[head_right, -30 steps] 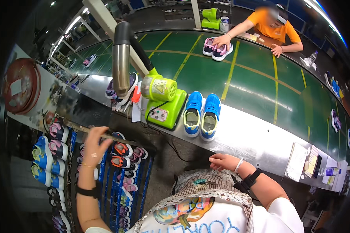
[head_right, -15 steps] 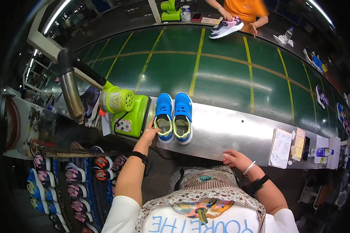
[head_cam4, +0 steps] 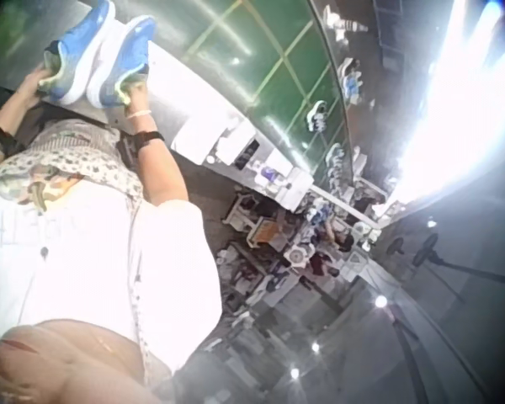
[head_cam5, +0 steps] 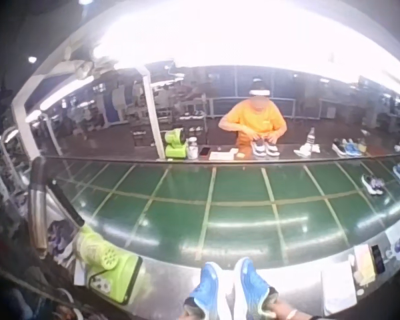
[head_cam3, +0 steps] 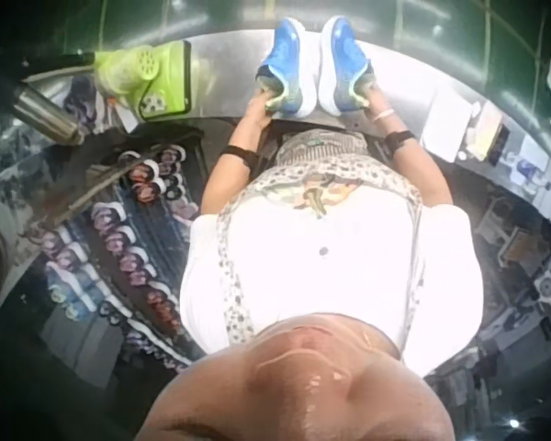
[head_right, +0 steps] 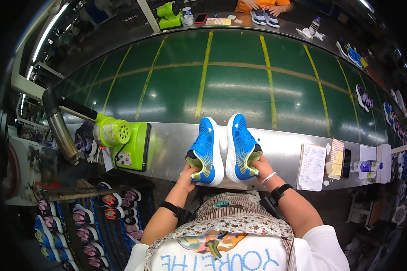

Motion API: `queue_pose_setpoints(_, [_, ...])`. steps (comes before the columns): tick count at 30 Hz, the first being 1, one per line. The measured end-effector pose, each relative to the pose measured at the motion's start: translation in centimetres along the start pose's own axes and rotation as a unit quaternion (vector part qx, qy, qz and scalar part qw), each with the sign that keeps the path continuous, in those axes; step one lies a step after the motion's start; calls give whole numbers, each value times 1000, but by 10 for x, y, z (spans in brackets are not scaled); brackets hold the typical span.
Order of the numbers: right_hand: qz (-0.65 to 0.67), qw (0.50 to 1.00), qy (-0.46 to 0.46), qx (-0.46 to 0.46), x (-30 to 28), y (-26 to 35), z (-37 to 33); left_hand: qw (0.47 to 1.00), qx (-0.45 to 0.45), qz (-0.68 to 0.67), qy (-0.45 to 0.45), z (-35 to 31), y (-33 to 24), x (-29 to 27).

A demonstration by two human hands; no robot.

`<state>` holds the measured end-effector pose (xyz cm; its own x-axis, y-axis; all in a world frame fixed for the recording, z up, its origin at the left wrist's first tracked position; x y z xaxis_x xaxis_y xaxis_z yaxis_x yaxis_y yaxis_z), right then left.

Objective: Inspecting and organizing manufactured shoes at a quality control or packing station.

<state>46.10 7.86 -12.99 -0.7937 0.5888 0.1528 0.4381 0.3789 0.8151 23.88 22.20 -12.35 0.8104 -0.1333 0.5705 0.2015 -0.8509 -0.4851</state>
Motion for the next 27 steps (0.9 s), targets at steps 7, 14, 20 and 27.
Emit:
queue_pose_setpoints(7, [145,978,148,10,32,35,-26,982,-14,-129,139,-22,-11,36])
queue_pose_setpoints(14, [131,973,180,-67,50,55,-28,964,-30,-146,222,-39,-23,78])
queue_pose_setpoints(20, [129,968,204,-67,66,76,-41,964,43,-40,259,-60,-43,98])
queue_pose_setpoints(27, [227,945,230,-52,77,94,-48,956,9,-143,255,-57,-51,84])
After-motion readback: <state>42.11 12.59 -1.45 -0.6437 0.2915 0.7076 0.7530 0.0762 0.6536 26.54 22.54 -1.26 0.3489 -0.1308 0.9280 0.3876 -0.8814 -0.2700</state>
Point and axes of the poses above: each hand's wrist, its own z-axis towards the middle knuckle, its own x-axis out of the palm, y = z × x, the point moved 7 cm from there along z, towards the middle knuckle, and after that the axes turned 12 degrees about -z, right-handed, at the moved point
